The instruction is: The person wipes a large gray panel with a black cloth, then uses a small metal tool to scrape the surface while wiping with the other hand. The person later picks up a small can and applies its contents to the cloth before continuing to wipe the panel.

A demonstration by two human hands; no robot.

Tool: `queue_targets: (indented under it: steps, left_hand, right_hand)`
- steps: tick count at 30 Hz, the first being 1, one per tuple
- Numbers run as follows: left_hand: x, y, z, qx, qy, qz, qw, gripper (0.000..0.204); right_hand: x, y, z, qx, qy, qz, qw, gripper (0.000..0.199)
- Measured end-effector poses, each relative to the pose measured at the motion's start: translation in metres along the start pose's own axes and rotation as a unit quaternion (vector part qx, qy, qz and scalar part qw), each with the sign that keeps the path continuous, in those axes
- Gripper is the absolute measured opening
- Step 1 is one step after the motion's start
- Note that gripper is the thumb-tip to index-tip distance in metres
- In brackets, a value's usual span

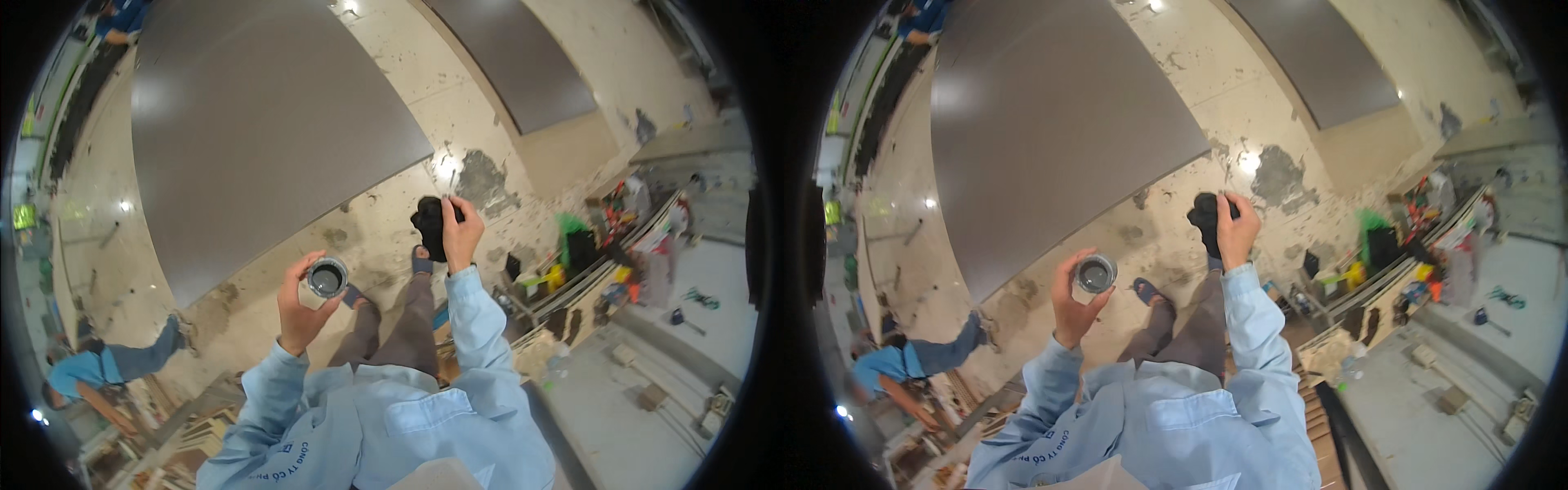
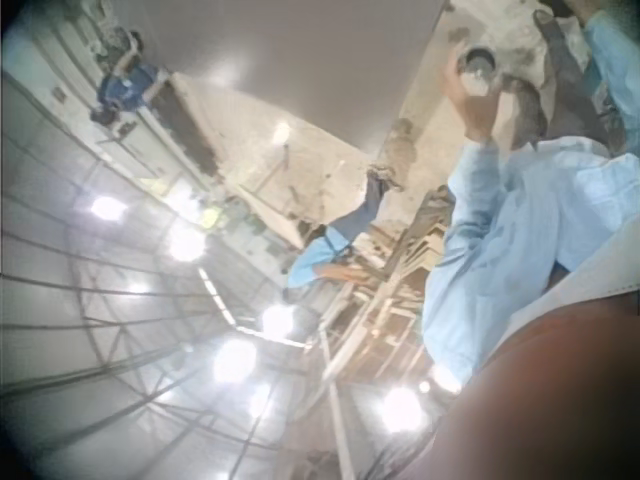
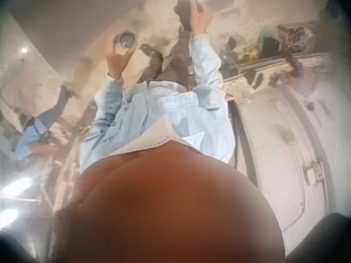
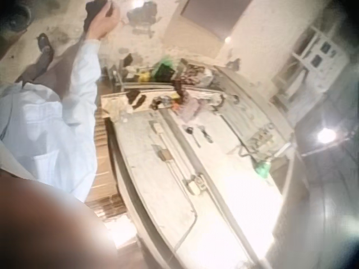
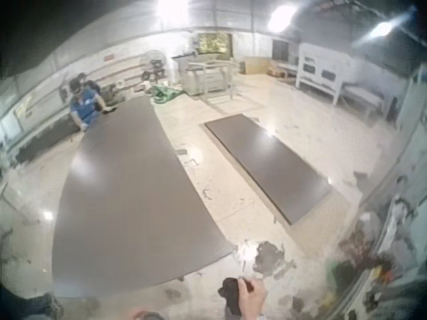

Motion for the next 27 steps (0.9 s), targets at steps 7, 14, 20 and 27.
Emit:
queue_targets:
  steps: [7, 14, 20, 27]
  left_hand:
    - [0.023, -0.047, 0.001, -0.050, 0.014, 0.029, 0.998, 0.076]
    - [0.027, -0.068, -0.002, -0.087, 0.026, 0.031, 0.995, 0.076]
    - [0.032, -0.075, 0.000, -0.096, 0.017, 0.008, 0.995, 0.076]
    - [0.036, -0.077, 0.003, -0.090, 0.006, 0.011, 0.996, 0.076]
  right_hand:
    - [0.027, -0.045, -0.014, 0.025, -0.060, -0.112, 0.992, 0.017]
    - [0.026, -0.047, -0.014, 0.027, -0.094, -0.142, 0.985, 0.015]
    - [0.024, -0.049, -0.011, 0.034, -0.064, -0.150, 0.986, 0.014]
    - [0.032, -0.050, -0.007, 0.028, -0.087, -0.140, 0.986, 0.013]
Point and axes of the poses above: each hand's wrist, its own z-axis away from the middle knuckle, its own y-axis out of the back of the hand, x = y × z, the point moved 4 cm from there along -z, towards the middle knuckle, and after that the axes turned 3 degrees about -z, right-handed, at the moved point
